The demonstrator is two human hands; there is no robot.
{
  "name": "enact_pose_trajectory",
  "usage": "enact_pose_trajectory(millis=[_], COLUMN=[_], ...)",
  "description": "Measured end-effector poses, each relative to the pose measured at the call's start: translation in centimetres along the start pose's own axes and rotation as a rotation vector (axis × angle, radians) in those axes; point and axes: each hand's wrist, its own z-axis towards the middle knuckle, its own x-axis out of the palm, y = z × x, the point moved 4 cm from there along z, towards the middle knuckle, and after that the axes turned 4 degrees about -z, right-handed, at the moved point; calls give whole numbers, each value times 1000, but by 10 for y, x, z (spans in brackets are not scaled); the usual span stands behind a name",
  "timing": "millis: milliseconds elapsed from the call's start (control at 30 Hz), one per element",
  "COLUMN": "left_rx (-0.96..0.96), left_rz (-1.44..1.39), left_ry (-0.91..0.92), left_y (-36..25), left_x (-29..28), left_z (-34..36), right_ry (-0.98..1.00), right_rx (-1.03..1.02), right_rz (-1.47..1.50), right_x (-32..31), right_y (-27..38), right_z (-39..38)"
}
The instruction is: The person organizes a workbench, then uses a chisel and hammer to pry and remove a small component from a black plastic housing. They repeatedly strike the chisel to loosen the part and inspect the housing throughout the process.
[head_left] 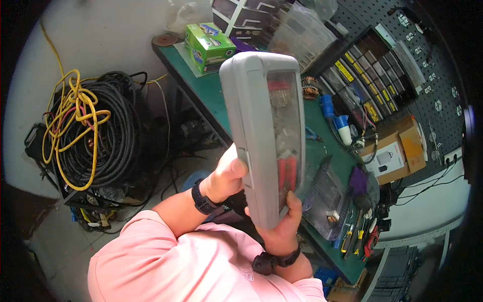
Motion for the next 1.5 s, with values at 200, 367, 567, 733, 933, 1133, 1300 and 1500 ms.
enact_pose_trajectory(millis=[200, 367, 567, 733, 933, 1133, 1300, 1500], left_rx=[3, 81, 74, -61, -322, -453, -306, -346], left_rz=[-27, 416, 798, 945, 1333, 1529, 1570, 1737], left_ry=[-135, -767, -905, -910, -948, -972, -1009, -939], left_y=[-14, -94, -160, -185, -226, -242, -243, -237], left_x=[-41, -150, -190, -230, -309, -357, -392, -368], left_z=[-4, 32, 107, 153, 177, 204, 210, 223], right_ry=[-7, -93, -53, -114, -133, -221, -243, -245], right_rx=[-106, -129, -185, -163, -210, -200, -219, -194], right_rz=[-128, -164, -79, -70, -189, -178, -208, -201], right_x=[7, -16, -6, -21, -22, -37, -24, -19], right_y=[21, 25, 32, 40, 40, 32, 35, 30], right_z=[13, 14, 11, 27, 45, 52, 58, 70])
